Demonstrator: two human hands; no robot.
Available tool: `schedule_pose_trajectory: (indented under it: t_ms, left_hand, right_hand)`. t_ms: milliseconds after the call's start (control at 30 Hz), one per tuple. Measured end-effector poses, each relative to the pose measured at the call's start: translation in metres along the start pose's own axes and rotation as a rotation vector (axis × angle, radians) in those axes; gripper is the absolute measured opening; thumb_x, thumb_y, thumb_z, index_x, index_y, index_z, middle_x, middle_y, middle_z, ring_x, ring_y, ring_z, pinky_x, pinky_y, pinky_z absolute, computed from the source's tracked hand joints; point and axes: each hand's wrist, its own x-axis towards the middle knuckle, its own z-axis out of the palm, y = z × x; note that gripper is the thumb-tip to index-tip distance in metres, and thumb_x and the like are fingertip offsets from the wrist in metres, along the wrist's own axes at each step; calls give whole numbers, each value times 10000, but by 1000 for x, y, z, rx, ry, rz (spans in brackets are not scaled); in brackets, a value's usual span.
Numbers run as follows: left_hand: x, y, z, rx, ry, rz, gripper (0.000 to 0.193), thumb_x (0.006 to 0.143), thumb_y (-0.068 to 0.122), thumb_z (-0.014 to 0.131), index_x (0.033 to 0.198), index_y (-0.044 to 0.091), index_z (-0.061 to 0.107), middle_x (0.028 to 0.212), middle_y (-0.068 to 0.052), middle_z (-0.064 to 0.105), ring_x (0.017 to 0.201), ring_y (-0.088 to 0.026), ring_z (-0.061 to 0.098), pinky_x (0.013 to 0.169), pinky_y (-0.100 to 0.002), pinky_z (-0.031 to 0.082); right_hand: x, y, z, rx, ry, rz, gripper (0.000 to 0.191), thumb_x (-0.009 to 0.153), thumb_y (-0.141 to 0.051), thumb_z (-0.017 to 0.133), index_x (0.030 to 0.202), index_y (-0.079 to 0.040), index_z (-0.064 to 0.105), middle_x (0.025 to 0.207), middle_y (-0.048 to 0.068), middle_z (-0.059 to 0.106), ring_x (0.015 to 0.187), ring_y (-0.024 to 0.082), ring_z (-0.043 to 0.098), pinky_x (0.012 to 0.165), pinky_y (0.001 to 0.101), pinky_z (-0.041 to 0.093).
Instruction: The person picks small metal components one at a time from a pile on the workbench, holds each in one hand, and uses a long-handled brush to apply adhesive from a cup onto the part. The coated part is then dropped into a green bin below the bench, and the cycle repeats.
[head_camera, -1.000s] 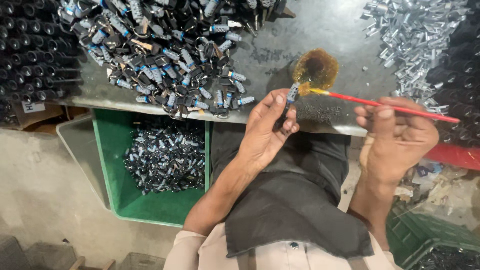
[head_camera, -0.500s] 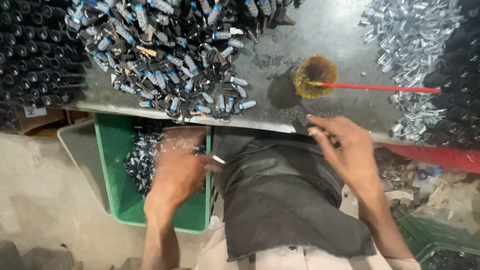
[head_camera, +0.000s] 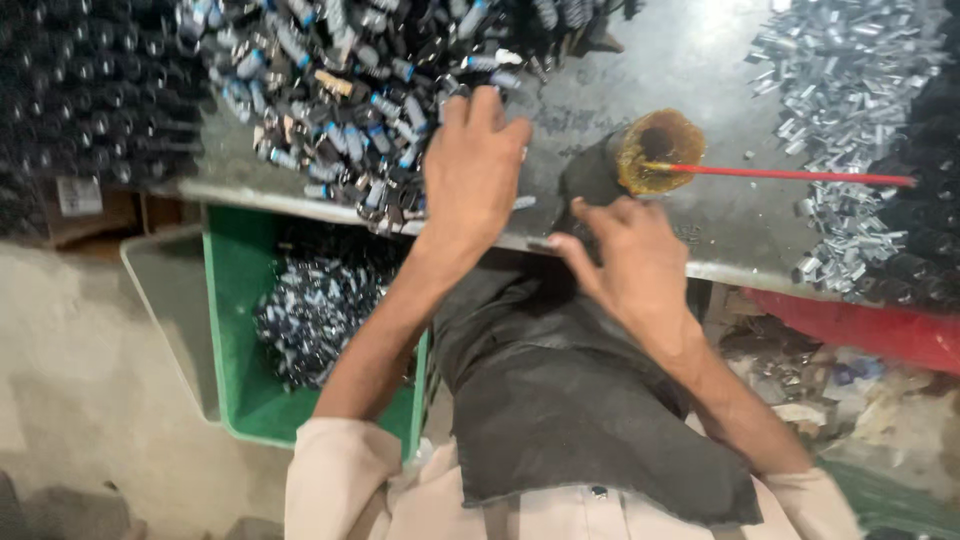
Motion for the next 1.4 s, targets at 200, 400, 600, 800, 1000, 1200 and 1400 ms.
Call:
schedule_pose_trajectory:
  t_ms: [200, 400, 600, 800, 1000, 1200, 1400]
  left_hand:
    - [-22, -29, -24, -1062, 189, -110, 110, 1088, 88, 563, 1190, 48, 552, 1145, -68, 603, 1116, -194, 612, 1039, -353, 530]
    - [-74, 10, -21, -1487, -16, -378, 253, 1159, 206, 429, 1116, 28, 603, 901, -5, 586, 824, -79, 577, 810, -249, 525]
    - [-108, 42, 12, -1431, -311, -506, 137, 1061, 187, 603, 1078, 55, 637, 857, 54, 545, 715, -20, 427, 625, -197, 367]
    - [-103, 36, 10, -1326, -413, -408, 111, 1012, 170, 666, 1003, 60, 677, 805, 80, 537, 701, -21, 379, 604, -219, 320]
    - [-85, 30, 11, -1016, -434, -345, 136, 992, 176, 606, 1004, 41, 619, 743, -27, 571, 642, -107, 501, 585, -308, 393]
    - [-70, 35, 29, -991, -330, -336, 124, 982, 151, 597, 1001, 35, 636, 752, -45, 627, 628, -113, 565, 552, -322, 443]
    - [-77, 29, 19, -1148, -574, -494, 147, 1006, 171, 574, 1022, 29, 610, 729, -62, 605, 547, -166, 548, 492, -351, 438]
  right_hand:
    - [-4, 1, 12, -41, -49, -190, 432, 767, -287, 813, 1145, -106, 709, 982, 73, 596, 917, 311, 585, 704, 442, 527]
    - [-16, 15, 26, 191, -23, -200, 175, 850, -147, 824, 990, -126, 721, 956, 27, 620, 868, 243, 606, 686, 376, 520]
    - [-51, 37, 29, 999, 16, 220, 156, 872, 52, 796, 996, -21, 734, 995, 44, 628, 844, 99, 592, 732, 228, 484]
    - [-57, 42, 38, 1206, 8, 199, 160, 876, 60, 802, 993, -10, 718, 1007, 42, 618, 889, 82, 594, 784, 226, 491]
    - [-49, 30, 28, 618, 59, 126, 195, 825, -11, 862, 987, -85, 784, 912, 22, 624, 755, 103, 576, 648, 252, 463]
    - [-38, 26, 30, 479, 206, 31, 195, 876, -21, 848, 1041, -96, 776, 947, 34, 613, 813, 114, 579, 695, 263, 463]
    - [-40, 27, 29, 675, 132, 147, 173, 856, -30, 849, 995, -101, 775, 912, 21, 603, 710, 92, 533, 616, 255, 434]
